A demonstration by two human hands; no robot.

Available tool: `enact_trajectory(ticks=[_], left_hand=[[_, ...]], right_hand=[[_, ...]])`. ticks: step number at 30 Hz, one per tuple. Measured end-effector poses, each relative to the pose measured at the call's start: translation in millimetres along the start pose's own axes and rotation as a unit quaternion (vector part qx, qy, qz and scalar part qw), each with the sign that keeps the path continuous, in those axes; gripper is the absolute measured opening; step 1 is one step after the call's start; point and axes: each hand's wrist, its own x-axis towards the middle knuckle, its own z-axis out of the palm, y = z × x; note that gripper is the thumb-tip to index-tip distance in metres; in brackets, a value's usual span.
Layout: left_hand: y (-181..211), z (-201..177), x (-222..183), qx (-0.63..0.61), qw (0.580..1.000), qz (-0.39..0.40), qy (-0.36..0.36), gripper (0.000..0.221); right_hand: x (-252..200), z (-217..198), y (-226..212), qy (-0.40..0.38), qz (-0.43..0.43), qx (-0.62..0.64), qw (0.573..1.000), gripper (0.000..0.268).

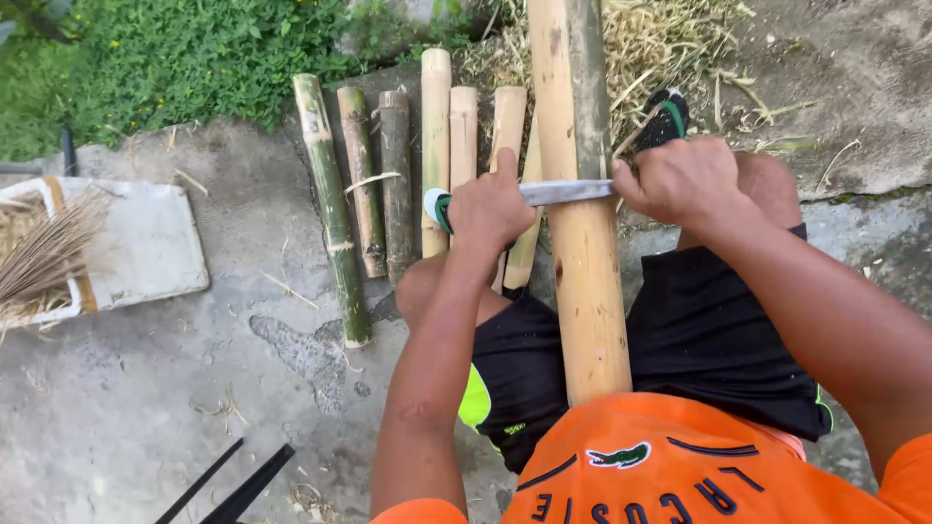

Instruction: Shaving the outer layer of a bamboo pole using a knife.

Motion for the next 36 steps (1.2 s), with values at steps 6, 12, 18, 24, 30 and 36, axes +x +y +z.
enact_trajectory(ticks=[6,12,18,24,30,36], left_hand=[[17,-1,-17,0.011,0.999,0.025,-0.017,0.047],[15,-1,-5,0.012,0.998,0.045,0.03,0.045],[14,3,-2,0.046,0.998,0.043,-0.01,0.054],[21,-6,-19,0.046,0.998,0.047,0.009,0.054],[-4,10,16,0.04,0.998,0.044,0.021,0.042],[16,-5,6,0.025,0.998,0.039,-0.03,0.048]], right_hand=[[-37,31,8,0.096,-0.004,0.035,0.995,0.056],[-17,12,6,0.019,0.019,0.047,0.999,0.059],[-7,13,9,-0.011,0.025,0.069,0.997,0.056],[-32,19,10,-0.029,0.027,0.036,0.999,0.056],[11,-17,-1,-0.038,0.04,0.052,0.997,0.066],[-5,9,13,0.012,-0.009,0.051,0.999,0.058]])
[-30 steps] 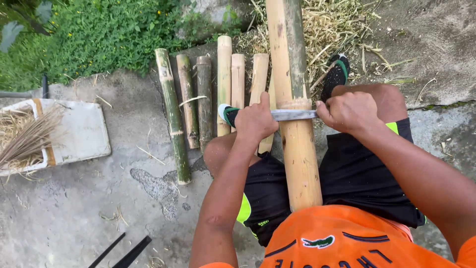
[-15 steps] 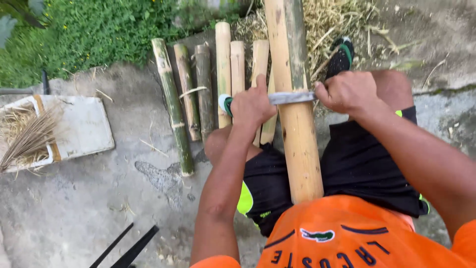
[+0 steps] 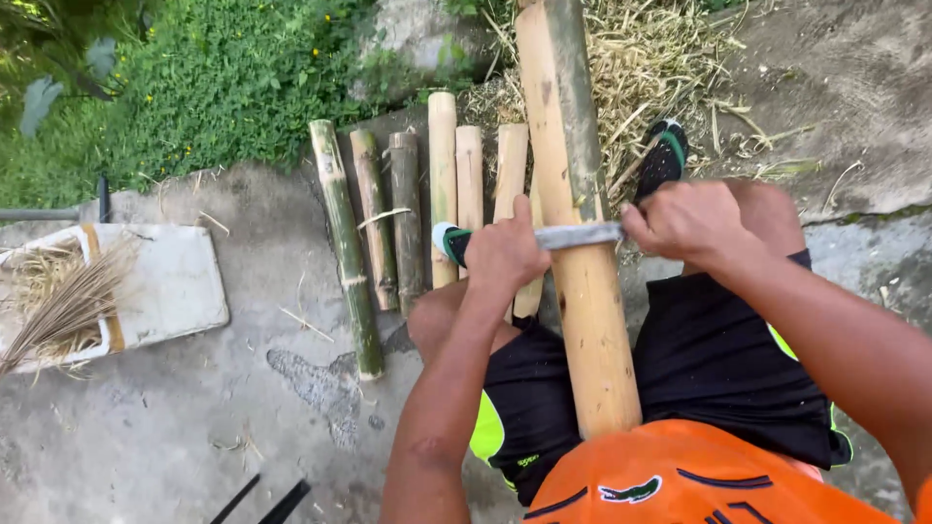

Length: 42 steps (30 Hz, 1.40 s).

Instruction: Shaving the outer layer of a bamboo pole using a knife.

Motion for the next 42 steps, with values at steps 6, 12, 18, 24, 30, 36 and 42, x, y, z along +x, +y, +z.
enact_trajectory(ticks=[6,12,18,24,30,36,42], left_hand=[[-12,3,23,-0.026,0.994,0.015,0.104,0.065],[-8,-2,9,-0.024,0.999,-0.028,-0.004,0.069],[5,-18,9,0.019,0.998,-0.013,-0.061,0.056],[-20,-9,56,0.022,0.996,0.025,0.081,0.04],[3,-13,21,0.002,0.999,-0.01,-0.047,0.067],[-26,-32,97,0.048,0.995,0.0,0.089,0.05],[-5,-3,35,0.028,0.999,0.001,0.026,0.069]], right_hand=[[25,-2,3,-0.084,0.044,-0.063,0.994,0.072],[36,-24,-4,-0.098,0.039,-0.013,0.994,0.067],[7,2,10,-0.054,0.015,0.002,0.998,0.059],[61,-27,0,-0.137,0.055,-0.054,0.988,0.071],[25,-4,12,-0.103,0.038,-0.031,0.993,0.064],[108,-19,23,-0.019,0.036,-0.031,0.999,0.071],[41,-5,15,-0.093,0.056,-0.033,0.993,0.072]])
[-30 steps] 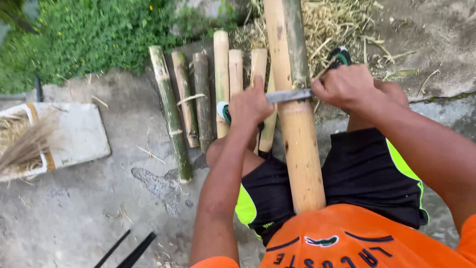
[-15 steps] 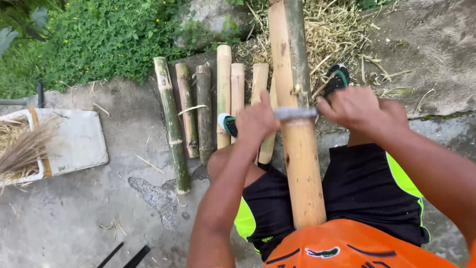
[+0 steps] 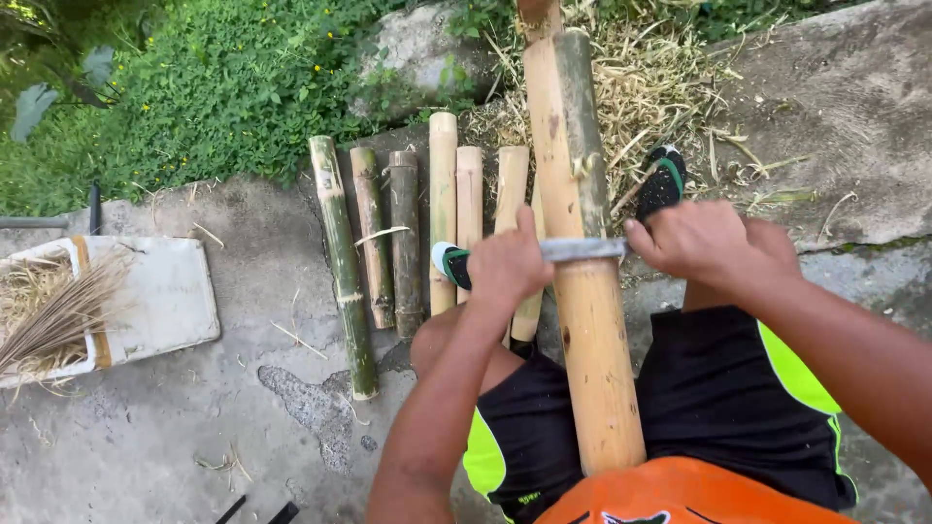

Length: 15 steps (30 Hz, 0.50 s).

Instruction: Shaving the outer layer of a bamboo pole using a knife.

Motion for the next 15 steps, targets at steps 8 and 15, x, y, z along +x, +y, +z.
enact_trajectory(ticks=[8,15], left_hand=[[-26,-42,95,-0.002,1.0,-0.023,0.018,0.055],[-17,-11,57,-0.026,1.0,-0.003,0.018,0.051]], right_hand=[[99,-43,11,0.054,-0.057,-0.018,0.997,0.052],[54,-15,12,0.012,-0.04,-0.017,0.999,0.063]])
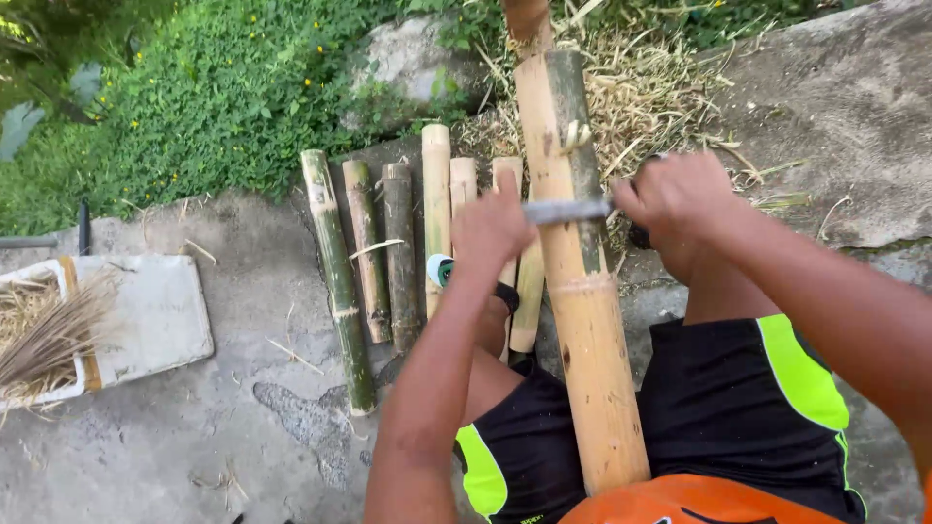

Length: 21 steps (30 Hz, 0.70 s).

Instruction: Shaving the outer layer of a bamboo pole using a knife.

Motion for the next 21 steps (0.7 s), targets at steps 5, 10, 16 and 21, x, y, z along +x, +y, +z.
enact_trajectory(ticks=[5,10,16,21], left_hand=[[8,-15,-10,-0.003,1.0,-0.001,-0.028,0.058],[-14,-49,77,0.001,0.999,-0.013,0.04,0.047],[-4,-43,55,-0.014,0.998,-0.038,0.044,0.048],[8,-20,-2,-0.016,0.999,-0.004,-0.038,0.059]], right_hand=[[-4,-28,-10,-0.085,0.043,-0.006,0.995,0.068],[84,-42,13,0.046,0.033,-0.002,0.998,0.066],[72,-41,6,-0.025,0.09,-0.03,0.995,0.085],[9,-19,1,-0.045,0.031,-0.018,0.998,0.071]])
